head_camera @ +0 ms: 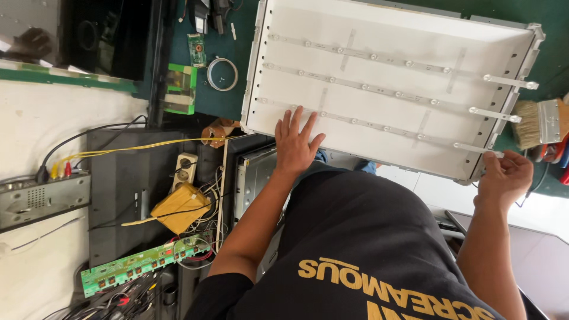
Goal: The person removes led strips from the back of a panel and then uses a probe or tool to work on the wiring of a single led strip.
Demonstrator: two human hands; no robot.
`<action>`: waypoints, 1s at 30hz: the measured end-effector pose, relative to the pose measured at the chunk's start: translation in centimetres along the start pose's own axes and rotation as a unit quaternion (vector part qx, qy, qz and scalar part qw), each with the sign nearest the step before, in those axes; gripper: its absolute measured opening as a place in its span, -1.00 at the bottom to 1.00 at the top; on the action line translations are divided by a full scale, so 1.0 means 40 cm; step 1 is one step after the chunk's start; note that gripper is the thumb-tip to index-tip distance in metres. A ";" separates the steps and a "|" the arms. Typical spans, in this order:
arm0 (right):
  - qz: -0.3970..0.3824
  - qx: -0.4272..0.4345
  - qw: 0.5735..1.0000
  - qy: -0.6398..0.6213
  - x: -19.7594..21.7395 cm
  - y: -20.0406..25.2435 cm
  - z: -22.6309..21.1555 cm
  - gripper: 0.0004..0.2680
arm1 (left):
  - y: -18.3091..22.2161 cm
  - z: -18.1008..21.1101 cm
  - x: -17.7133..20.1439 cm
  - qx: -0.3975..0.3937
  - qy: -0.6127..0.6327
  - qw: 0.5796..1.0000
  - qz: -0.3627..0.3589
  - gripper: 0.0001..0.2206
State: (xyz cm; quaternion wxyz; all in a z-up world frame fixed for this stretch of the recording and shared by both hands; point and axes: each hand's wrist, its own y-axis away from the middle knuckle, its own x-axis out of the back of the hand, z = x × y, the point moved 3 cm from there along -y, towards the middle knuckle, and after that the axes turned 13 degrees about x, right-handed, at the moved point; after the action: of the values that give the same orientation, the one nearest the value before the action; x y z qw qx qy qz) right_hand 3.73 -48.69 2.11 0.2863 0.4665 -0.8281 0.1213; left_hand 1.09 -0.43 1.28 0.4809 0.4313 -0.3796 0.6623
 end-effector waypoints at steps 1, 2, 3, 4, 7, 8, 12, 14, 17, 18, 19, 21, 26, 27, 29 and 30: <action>-0.009 -0.002 1.000 -0.006 0.002 0.001 -0.004 -0.77 | 0.001 0.001 0.001 -0.005 -0.008 1.000 0.011 -0.49; -0.018 -0.003 1.000 -0.013 0.001 -0.001 -0.009 -0.75 | -0.003 0.001 0.001 -0.009 -0.016 1.000 0.024 -0.49; -0.016 -0.002 1.000 -0.012 0.005 -0.001 -0.009 -0.75 | -0.005 0.001 0.001 -0.010 -0.014 1.000 0.024 -0.49; -0.002 0.074 0.997 0.028 0.012 -0.004 -0.019 -0.74 | -0.005 0.000 0.001 -0.007 -0.013 1.000 0.020 -0.49; 0.046 0.262 0.960 0.081 0.011 -0.031 -0.067 -0.77 | -0.005 -0.001 0.002 0.000 -0.010 1.000 0.010 -0.49; 0.082 0.368 0.921 0.094 0.013 -0.032 -0.092 -0.79 | -0.007 -0.001 0.002 0.000 -0.007 1.000 0.002 -0.48; -0.046 0.448 0.856 0.253 -0.104 -0.084 -0.196 -0.92 | -0.006 0.002 0.004 0.004 0.001 1.000 0.003 -0.48; -0.154 0.566 0.797 0.143 -0.188 -0.085 -0.293 -0.84 | -0.011 0.002 0.010 0.006 0.000 1.000 0.001 -0.49; -0.279 0.571 0.749 0.190 -0.272 -0.113 -0.319 -0.71 | -0.009 0.002 0.013 0.007 -0.002 1.000 -0.008 -0.49; -0.278 0.574 0.746 0.189 -0.284 -0.119 -0.324 -0.71 | -0.012 0.002 0.014 0.009 -0.002 1.000 -0.004 -0.49; -0.300 0.570 0.737 0.204 -0.300 -0.125 -0.326 -0.71 | -0.015 0.002 0.015 0.002 0.000 1.000 0.003 -0.49; -0.325 0.568 0.724 0.218 -0.320 -0.130 -0.322 -0.71 | -0.011 0.002 0.018 0.001 0.002 1.000 0.010 -0.48; -0.337 0.574 0.717 0.208 -0.340 -0.140 -0.299 -0.74 | -0.008 -0.001 0.009 0.014 0.006 1.000 -0.020 -0.48; -0.338 0.576 0.715 0.208 -0.340 -0.142 -0.301 -0.74 | -0.006 -0.001 0.008 0.017 0.007 1.000 -0.019 -0.48; -0.302 0.586 0.731 0.178 -0.335 -0.150 -0.307 -0.77 | -0.007 -0.001 0.007 0.017 0.016 0.999 -0.023 -0.49; -0.301 0.587 0.730 0.178 -0.340 -0.168 -0.319 -0.77 | -0.008 -0.002 0.007 0.018 0.016 0.999 -0.022 -0.49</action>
State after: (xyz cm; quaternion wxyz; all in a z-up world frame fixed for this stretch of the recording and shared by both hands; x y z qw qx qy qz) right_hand 19.45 -36.75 3.97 0.1189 0.7365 -0.3421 0.5713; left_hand 1.33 -0.19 1.55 0.4935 0.4373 -0.3506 0.6651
